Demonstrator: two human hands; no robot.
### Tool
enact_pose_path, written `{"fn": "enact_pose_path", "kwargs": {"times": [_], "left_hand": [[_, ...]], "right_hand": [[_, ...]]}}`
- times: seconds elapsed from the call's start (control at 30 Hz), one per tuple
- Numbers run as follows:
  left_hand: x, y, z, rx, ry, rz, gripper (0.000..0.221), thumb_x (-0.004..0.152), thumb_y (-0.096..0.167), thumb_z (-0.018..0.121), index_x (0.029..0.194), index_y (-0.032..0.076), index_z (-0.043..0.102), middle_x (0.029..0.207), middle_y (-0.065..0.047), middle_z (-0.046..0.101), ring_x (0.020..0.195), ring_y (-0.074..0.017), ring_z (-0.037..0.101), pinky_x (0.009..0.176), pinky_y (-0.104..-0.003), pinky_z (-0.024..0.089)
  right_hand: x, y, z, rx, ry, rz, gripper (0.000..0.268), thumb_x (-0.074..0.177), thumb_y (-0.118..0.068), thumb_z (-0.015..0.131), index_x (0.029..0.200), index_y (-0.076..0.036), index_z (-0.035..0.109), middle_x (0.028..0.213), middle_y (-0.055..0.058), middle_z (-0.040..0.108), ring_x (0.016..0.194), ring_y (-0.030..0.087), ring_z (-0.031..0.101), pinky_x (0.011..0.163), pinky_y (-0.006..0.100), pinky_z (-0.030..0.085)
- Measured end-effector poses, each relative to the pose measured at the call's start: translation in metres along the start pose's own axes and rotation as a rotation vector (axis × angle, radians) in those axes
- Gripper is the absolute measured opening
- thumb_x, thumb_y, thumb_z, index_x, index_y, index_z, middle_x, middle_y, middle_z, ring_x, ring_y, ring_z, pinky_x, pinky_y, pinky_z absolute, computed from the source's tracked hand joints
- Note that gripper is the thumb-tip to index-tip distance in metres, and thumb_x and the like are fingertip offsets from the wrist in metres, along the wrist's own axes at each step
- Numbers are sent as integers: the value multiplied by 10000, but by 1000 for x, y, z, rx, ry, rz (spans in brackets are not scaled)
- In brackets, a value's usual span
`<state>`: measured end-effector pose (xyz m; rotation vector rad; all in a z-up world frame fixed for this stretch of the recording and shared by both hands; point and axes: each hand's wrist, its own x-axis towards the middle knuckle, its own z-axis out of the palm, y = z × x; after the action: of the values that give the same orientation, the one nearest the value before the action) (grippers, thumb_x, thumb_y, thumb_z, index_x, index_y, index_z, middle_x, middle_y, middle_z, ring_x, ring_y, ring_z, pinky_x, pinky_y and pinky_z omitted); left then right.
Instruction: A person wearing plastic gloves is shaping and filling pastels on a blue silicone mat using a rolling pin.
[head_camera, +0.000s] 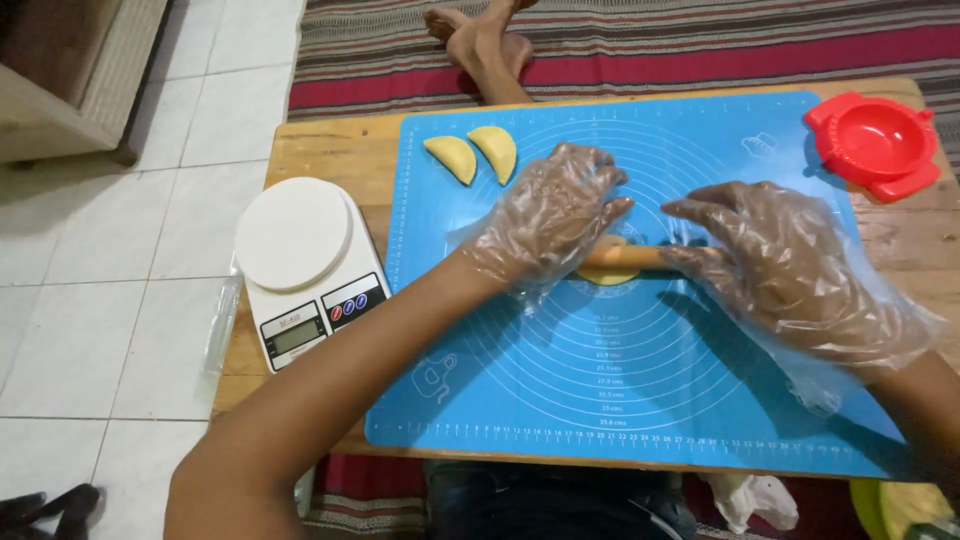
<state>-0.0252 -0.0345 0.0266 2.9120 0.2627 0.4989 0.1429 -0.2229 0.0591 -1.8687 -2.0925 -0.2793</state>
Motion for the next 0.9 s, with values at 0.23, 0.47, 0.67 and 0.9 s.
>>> {"fn": "enact_pose_path", "kwargs": {"times": [0.23, 0.47, 0.67, 0.9], "left_hand": [[-10, -8, 4, 6, 111, 14, 516, 1038, 463, 380, 1268, 81, 638, 1357, -141, 600, 1294, -325, 504, 1087, -509, 393], [-4, -26, 31, 70, 56, -13, 551, 1025, 488, 437, 1409, 97, 504, 1524, -144, 452, 1452, -333, 347, 1148, -561, 291], [-9, -15, 39, 128, -165, -117, 709, 1044, 548, 225, 1570, 78, 293, 1667, -115, 176, 1525, -328, 23, 1190, -645, 16], [-18, 3, 17, 49, -195, -249, 731, 1031, 532, 239, 1570, 39, 252, 1672, -164, 111, 1507, -378, -68, 1163, -671, -65]], "right_hand": [[22, -10, -11, -287, -170, 59, 472, 1010, -441, 495, 1294, -96, 647, 1248, 127, 694, 903, 241, 737, 720, 350, 647], [38, 18, 52, -86, -145, 55, 635, 1039, -537, 295, 1430, -90, 520, 1566, 210, 425, 1451, 448, 349, 1173, 586, 251], [20, 15, 73, 46, -269, 119, 860, 1017, -674, 66, 1601, -63, 221, 1673, 249, 122, 1518, 470, 48, 1155, 670, -97], [16, 13, 72, -16, -250, 69, 831, 1031, -656, 43, 1611, -85, 215, 1677, 236, 138, 1520, 479, 46, 1143, 699, -114]]}}
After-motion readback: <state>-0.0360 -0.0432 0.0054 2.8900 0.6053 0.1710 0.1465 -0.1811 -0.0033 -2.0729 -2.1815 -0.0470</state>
